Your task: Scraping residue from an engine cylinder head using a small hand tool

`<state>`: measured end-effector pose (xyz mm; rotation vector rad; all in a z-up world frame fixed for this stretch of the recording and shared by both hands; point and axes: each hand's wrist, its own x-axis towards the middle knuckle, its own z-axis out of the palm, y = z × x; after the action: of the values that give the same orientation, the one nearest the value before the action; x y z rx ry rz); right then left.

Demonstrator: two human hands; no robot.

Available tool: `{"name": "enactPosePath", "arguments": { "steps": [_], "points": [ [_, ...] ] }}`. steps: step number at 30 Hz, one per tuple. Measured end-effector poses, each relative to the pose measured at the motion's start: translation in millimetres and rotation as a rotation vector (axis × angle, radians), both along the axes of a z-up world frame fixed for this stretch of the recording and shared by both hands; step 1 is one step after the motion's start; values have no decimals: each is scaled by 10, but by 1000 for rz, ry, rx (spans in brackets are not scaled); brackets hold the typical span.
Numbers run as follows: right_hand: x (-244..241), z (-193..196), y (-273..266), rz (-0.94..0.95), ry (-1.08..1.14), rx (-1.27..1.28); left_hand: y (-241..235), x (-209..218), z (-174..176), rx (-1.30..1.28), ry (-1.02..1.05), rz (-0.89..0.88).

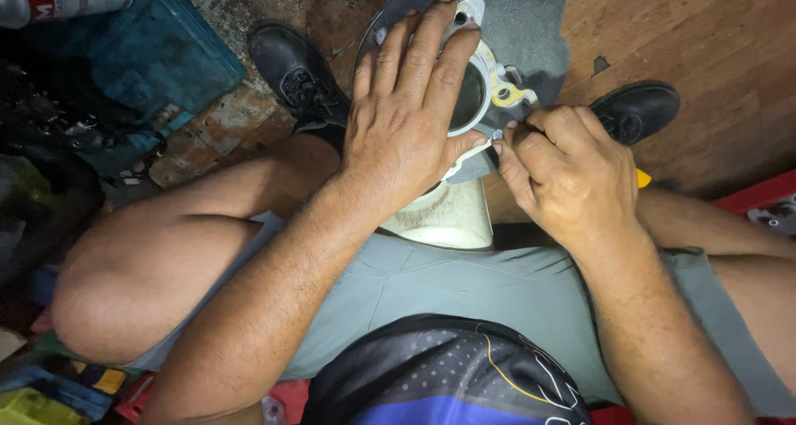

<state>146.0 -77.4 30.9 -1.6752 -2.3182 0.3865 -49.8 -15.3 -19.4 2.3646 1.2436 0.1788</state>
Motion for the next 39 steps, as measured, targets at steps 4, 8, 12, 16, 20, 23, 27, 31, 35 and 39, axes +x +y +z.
{"name": "enactPosePath", "arguments": {
  "steps": [4, 8, 12, 16, 20, 23, 27, 31, 35, 39],
  "points": [
    [-13, 31, -4, -13, 1, -56, -25, 13, 0, 26, 11, 16],
    [-38, 18, -33, -58, -27, -88, -25, 28, 21, 20, -4, 33],
    [-112, 30, -30, -85, -20, -38, -34, 41, 26, 6, -7, 54],
    [-61, -7, -39, -73, 0, -20, -35, 16, -39, 49, 11, 26],
    [7, -28, -34, -38, 23, -28, -25, 6, -30, 25, 7, 3],
    [6, -28, -32, -37, 26, -50, -28, -1, -18, 22, 8, 11],
    [-33, 10, -31, -70, 46, -81, -14, 17, 23, 10, -32, 38],
    [-87, 6, -62, -88, 13, -76, -11, 28, 43, 2, -36, 44],
    [-133, -1, -81, -106, -41, -27, -25, 45, 31, 10, -20, 55],
    [-162, 13, -88, -129, -46, -21, -13, 44, 43, 13, -7, 53]
  ]
}}
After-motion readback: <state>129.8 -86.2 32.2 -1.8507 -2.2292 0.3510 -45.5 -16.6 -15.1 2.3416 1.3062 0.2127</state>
